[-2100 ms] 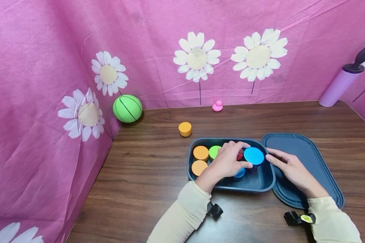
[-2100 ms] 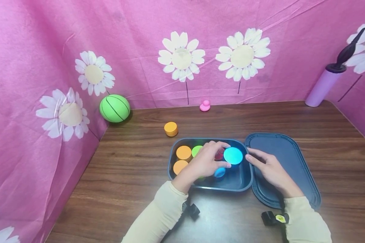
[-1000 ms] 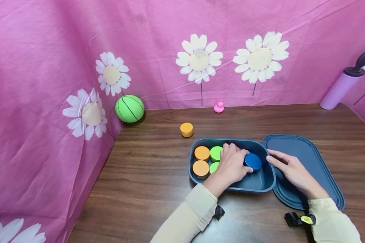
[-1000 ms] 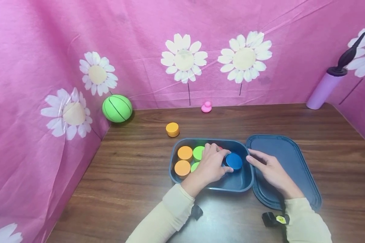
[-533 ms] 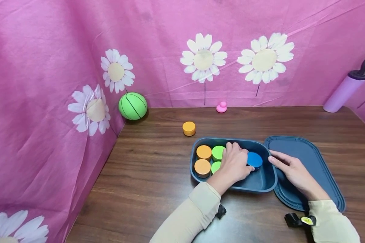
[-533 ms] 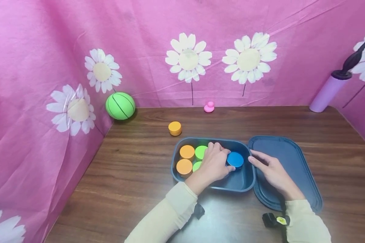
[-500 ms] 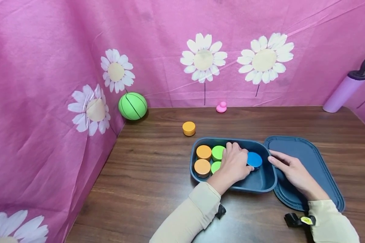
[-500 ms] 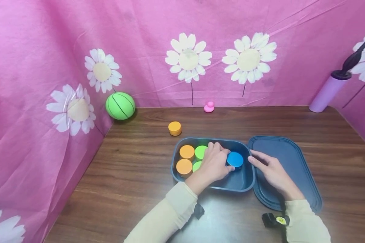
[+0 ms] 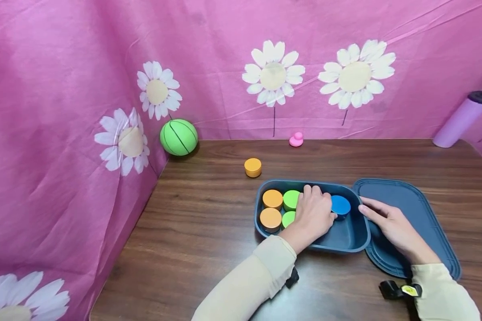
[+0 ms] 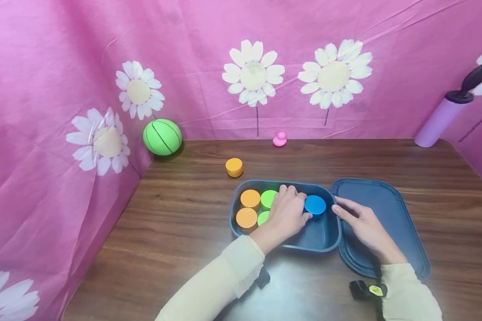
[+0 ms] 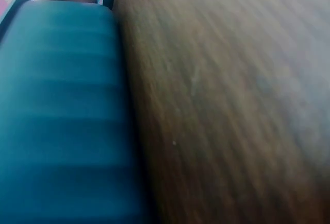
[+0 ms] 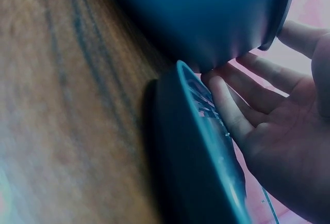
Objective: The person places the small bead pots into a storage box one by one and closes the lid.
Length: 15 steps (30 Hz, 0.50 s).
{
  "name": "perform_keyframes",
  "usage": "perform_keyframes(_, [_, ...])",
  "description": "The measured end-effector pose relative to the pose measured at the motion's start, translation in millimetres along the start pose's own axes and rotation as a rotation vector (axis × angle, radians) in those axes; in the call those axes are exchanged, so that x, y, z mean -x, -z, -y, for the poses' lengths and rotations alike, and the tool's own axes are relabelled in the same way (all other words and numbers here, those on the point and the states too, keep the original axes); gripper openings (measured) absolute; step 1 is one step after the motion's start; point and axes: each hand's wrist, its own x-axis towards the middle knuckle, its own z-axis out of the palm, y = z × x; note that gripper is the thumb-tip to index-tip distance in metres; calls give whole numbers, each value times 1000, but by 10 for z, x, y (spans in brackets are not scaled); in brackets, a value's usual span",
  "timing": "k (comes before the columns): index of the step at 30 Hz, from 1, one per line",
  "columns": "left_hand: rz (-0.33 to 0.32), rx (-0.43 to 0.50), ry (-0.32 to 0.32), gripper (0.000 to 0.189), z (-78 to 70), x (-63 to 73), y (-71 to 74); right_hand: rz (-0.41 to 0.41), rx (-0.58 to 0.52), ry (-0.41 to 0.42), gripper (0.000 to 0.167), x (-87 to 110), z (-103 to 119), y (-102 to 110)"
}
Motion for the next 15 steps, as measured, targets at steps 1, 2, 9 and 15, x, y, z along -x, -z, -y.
perform_keyframes(1, [-5, 5, -1, 46, -2, -5, 2, -3, 11, -6, 63, -1, -6, 8])
perform_keyframes(2, [-9, 12, -1, 45, -3, -9, 2, 0, 3, -8, 64, -1, -12, 15])
perform_keyframes(9, [-10, 63, 17, 44, 20, -19, 1, 9, -11, -18, 66, -11, -29, 17])
perform_keyframes(15, [-9, 153, 10, 47, 99, 17, 14, 3, 1, -10, 66, -1, -21, -7])
